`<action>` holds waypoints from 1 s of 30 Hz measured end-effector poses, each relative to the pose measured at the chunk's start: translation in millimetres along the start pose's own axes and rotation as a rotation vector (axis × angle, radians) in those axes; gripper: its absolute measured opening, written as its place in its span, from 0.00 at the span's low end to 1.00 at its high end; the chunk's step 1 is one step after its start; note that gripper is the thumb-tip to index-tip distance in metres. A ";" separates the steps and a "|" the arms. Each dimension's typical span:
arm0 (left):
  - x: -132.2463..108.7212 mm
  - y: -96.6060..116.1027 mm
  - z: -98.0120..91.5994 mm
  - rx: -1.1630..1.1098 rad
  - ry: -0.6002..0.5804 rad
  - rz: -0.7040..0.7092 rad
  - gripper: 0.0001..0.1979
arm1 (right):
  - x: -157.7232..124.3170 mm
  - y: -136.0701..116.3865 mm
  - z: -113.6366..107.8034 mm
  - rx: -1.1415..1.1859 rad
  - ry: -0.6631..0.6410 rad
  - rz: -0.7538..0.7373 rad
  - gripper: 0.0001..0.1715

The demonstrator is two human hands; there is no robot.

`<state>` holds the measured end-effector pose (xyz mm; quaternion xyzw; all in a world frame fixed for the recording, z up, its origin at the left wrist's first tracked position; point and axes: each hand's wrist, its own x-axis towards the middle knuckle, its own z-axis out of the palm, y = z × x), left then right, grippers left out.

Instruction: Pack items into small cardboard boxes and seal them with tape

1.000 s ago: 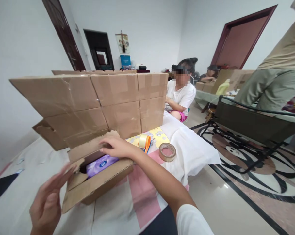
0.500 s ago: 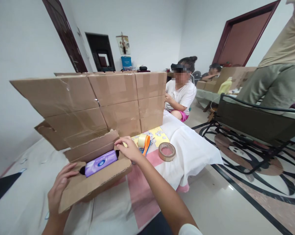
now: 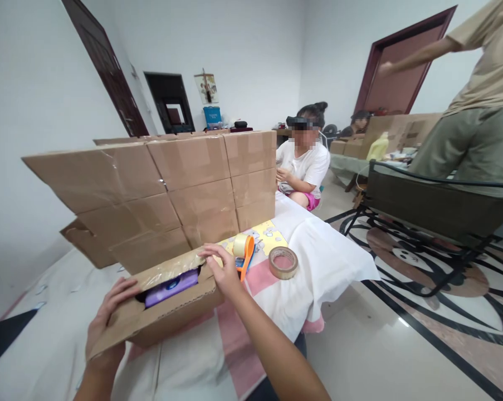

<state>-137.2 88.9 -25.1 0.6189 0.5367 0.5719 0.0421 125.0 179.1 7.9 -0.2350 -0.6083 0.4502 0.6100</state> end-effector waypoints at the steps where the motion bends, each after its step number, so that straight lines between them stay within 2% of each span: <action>1: -0.1 -1.7 -1.0 -0.038 0.014 0.002 0.23 | -5.6 -2.6 -3.9 -0.023 -0.026 -0.010 0.21; 6: -1.1 -3.5 1.1 -0.416 0.019 -0.143 0.39 | -26.5 -17.9 -21.9 -0.053 -0.230 0.007 0.32; 10: 1.1 5.7 9.6 -0.454 0.061 -0.241 0.40 | -33.6 -13.2 -30.3 0.058 -0.308 0.002 0.38; 12: 1.3 12.4 14.2 -0.462 0.083 -0.281 0.40 | -37.2 -9.0 -29.6 0.035 -0.311 -0.006 0.39; 14: -1.2 21.7 18.6 -0.545 0.164 -0.338 0.41 | -40.4 -7.6 -23.3 -0.011 -0.236 -0.025 0.37; 17: -8.3 37.5 22.6 -0.706 0.303 -0.399 0.42 | -41.9 -9.6 -6.4 0.014 -0.032 0.033 0.33; 19: -12.2 44.7 22.6 -0.694 0.308 -0.410 0.32 | -40.1 -11.0 5.2 0.060 0.058 0.106 0.34; 21: -13.6 46.6 20.7 -0.611 0.265 -0.388 0.24 | -37.5 -11.5 13.5 0.072 0.099 0.149 0.38; 23: -13.3 43.7 17.7 -0.549 0.241 -0.348 0.23 | -35.9 -11.5 16.4 0.049 0.116 0.156 0.40; 26: -12.8 35.7 12.8 -0.462 0.195 -0.252 0.19 | -34.1 -9.7 6.6 -0.005 0.179 0.096 0.33; 28: -13.8 31.4 10.2 -0.349 0.150 -0.168 0.13 | -29.5 -4.3 -9.9 -0.053 0.391 0.070 0.25; 30: -15.3 29.6 9.1 -0.258 0.137 -0.091 0.11 | -19.6 5.5 -30.9 -0.100 0.631 0.104 0.23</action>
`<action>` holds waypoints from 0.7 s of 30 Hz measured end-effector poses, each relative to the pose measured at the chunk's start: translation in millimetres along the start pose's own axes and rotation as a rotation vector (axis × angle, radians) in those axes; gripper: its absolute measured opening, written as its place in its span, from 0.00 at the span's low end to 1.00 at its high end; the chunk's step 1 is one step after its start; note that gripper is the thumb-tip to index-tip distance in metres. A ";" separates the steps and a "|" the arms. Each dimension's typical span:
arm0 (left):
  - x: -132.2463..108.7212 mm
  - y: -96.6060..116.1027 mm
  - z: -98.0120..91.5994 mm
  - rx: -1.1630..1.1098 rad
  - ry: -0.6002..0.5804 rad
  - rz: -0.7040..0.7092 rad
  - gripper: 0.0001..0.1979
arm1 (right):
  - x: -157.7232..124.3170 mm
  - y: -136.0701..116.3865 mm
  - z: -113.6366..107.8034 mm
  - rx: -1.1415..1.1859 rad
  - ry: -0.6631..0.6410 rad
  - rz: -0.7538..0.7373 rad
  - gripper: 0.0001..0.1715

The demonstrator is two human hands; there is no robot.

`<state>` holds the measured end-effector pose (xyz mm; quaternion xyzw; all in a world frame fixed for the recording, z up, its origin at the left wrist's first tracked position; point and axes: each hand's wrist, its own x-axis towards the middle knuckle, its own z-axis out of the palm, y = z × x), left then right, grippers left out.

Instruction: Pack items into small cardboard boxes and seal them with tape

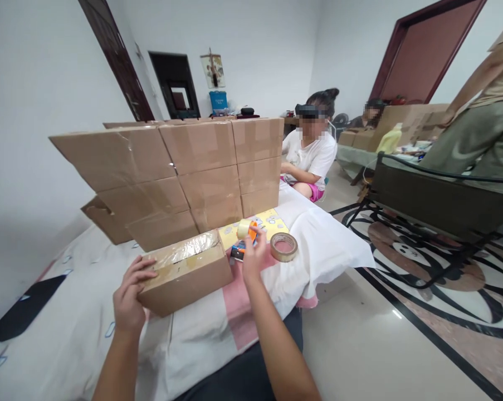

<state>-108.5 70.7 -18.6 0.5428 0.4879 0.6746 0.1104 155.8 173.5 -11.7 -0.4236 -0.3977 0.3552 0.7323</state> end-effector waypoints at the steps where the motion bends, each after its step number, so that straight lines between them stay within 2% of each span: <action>1: -0.7 0.0 0.0 0.031 0.005 0.037 0.11 | 11.8 5.7 -3.5 -0.020 0.063 0.033 0.23; 2: -1.2 0.3 0.4 0.063 0.012 0.072 0.11 | 23.2 11.5 -5.8 -0.037 0.069 0.065 0.24; 5: -1.4 2.6 1.4 0.202 0.040 0.191 0.12 | 47.2 24.5 -6.6 -0.078 -0.091 0.117 0.20; 8: 0.2 7.1 -1.6 0.414 0.047 0.333 0.16 | 49.8 26.5 -6.4 -0.131 -0.172 0.105 0.16; 12: 1.7 24.2 -3.2 0.731 -0.015 0.492 0.17 | 36.4 12.1 -18.1 -0.155 -0.137 0.039 0.16; 15: 1.3 45.6 7.4 0.862 -0.050 0.537 0.12 | 24.4 -5.9 -34.3 -0.165 -0.110 -0.002 0.17; 18: -0.4 66.0 25.3 0.861 -0.128 0.539 0.08 | 7.8 -26.5 -48.5 -0.111 -0.118 -0.005 0.19; 21: -5.2 82.4 44.5 0.709 -0.235 0.515 0.07 | -16.4 -49.1 -55.1 0.023 -0.193 0.040 0.22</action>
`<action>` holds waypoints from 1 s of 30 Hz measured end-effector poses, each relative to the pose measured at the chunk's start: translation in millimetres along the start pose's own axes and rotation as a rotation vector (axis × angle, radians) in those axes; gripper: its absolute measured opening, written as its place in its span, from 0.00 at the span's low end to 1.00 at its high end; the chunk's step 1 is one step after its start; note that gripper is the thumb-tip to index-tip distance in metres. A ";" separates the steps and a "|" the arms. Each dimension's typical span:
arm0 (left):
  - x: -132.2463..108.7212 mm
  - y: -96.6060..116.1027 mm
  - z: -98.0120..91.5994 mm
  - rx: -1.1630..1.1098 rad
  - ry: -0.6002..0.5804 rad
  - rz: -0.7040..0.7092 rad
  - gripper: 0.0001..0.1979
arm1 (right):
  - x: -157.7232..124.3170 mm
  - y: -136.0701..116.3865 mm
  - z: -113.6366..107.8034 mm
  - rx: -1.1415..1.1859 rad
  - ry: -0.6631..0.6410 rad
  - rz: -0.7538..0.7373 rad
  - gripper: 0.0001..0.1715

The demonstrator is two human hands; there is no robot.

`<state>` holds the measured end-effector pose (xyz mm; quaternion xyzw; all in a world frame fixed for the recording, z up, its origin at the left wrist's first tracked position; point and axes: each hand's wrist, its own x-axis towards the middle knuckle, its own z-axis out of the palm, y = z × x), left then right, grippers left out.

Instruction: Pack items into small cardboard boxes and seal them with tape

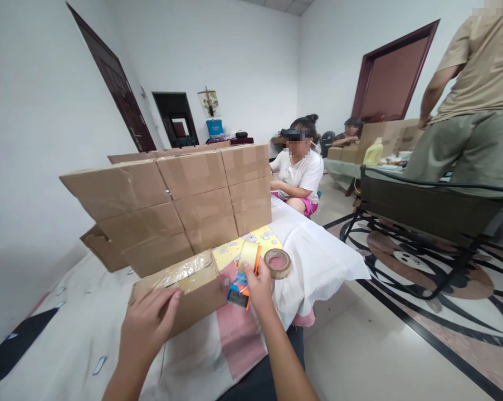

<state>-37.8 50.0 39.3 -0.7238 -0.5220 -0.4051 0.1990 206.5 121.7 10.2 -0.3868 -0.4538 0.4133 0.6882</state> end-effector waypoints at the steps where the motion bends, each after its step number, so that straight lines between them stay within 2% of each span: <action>1: 1.9 8.6 1.5 -0.078 -0.024 -0.015 0.08 | -9.4 -7.2 1.4 0.036 -0.034 0.012 0.23; 4: 4.8 38.8 6.3 -0.339 -0.173 -0.114 0.11 | -36.0 -25.6 8.0 0.085 -0.100 0.031 0.24; 7: 4.4 69.8 11.8 -0.569 -0.354 -0.206 0.15 | -52.7 -32.2 12.9 0.069 -0.085 0.050 0.25; 10: 3.0 88.2 16.7 -0.674 -0.371 -0.301 0.20 | -55.7 -21.7 13.4 0.023 -0.021 0.048 0.26; 15: 3.0 87.0 21.2 -0.761 -0.346 -0.429 0.20 | -48.4 17.0 9.1 -0.116 0.049 -0.060 0.28; 18: 1.9 84.9 25.3 -0.815 -0.413 -0.472 0.20 | -46.4 32.3 7.4 -0.166 0.172 -0.008 0.29; 21: -1.9 87.1 31.5 -0.817 -0.464 -0.487 0.19 | -44.1 33.4 6.9 -0.172 0.254 0.059 0.31; 25: -6.1 88.5 38.0 -0.875 -0.491 -0.533 0.19 | -40.0 25.0 5.5 -0.221 0.208 -0.008 0.32; 30: -8.6 88.5 41.1 -0.928 -0.533 -0.597 0.18 | -39.9 24.7 2.7 -0.258 0.272 -0.016 0.34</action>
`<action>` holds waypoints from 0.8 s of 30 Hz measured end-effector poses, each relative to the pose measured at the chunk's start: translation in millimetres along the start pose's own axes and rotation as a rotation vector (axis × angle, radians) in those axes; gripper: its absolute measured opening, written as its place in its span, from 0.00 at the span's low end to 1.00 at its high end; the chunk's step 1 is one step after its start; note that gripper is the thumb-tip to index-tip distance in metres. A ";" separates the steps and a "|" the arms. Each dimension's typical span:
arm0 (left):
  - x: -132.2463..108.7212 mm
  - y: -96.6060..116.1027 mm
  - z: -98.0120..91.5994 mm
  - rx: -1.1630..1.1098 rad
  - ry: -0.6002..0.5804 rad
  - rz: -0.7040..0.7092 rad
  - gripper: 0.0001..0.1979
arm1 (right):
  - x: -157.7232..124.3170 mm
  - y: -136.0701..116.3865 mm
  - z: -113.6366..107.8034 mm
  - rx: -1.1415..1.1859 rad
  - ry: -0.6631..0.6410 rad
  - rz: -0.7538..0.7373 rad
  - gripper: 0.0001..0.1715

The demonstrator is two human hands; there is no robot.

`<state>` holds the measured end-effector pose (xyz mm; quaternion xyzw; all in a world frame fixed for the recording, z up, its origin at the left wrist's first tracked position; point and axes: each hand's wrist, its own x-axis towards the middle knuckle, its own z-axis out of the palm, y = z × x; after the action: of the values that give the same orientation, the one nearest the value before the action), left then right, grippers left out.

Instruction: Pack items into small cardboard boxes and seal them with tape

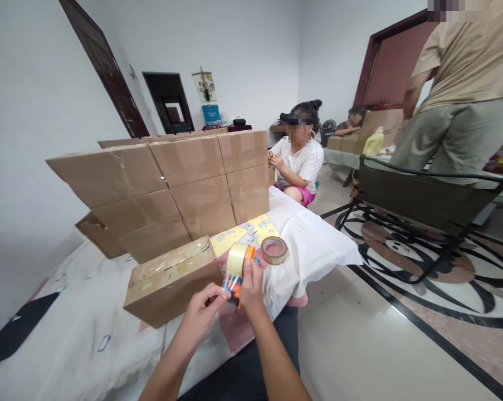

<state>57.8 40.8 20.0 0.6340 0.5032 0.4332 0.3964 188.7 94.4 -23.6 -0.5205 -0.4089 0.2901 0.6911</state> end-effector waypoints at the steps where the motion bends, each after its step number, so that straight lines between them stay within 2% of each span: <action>1: -0.5 -0.3 1.1 -0.006 0.005 -0.009 0.18 | -0.4 0.6 0.0 0.007 0.007 0.020 0.35; 9: -4.2 2.7 6.1 -0.004 0.035 0.002 0.17 | 2.5 -10.8 5.2 0.104 -0.001 0.096 0.30; 15: -2.5 7.9 -1.4 -0.050 0.023 -0.036 0.14 | 6.9 -33.8 5.7 0.135 -0.129 0.022 0.29; 18: -2.9 14.1 -4.2 -0.022 0.057 -0.020 0.15 | 8.9 -42.6 6.2 0.183 -0.179 -0.024 0.26; 21: -5.9 22.5 -6.3 0.023 0.077 0.023 0.14 | 10.0 -44.5 7.3 0.229 -0.200 -0.056 0.22; 24: -11.0 30.8 -7.7 0.095 0.074 0.046 0.11 | 9.0 -43.2 8.6 0.268 -0.205 -0.013 0.17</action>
<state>58.3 25.0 49.7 0.6470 0.5226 0.4412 0.3369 184.6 93.5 21.1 -0.3889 -0.4382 0.3890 0.7110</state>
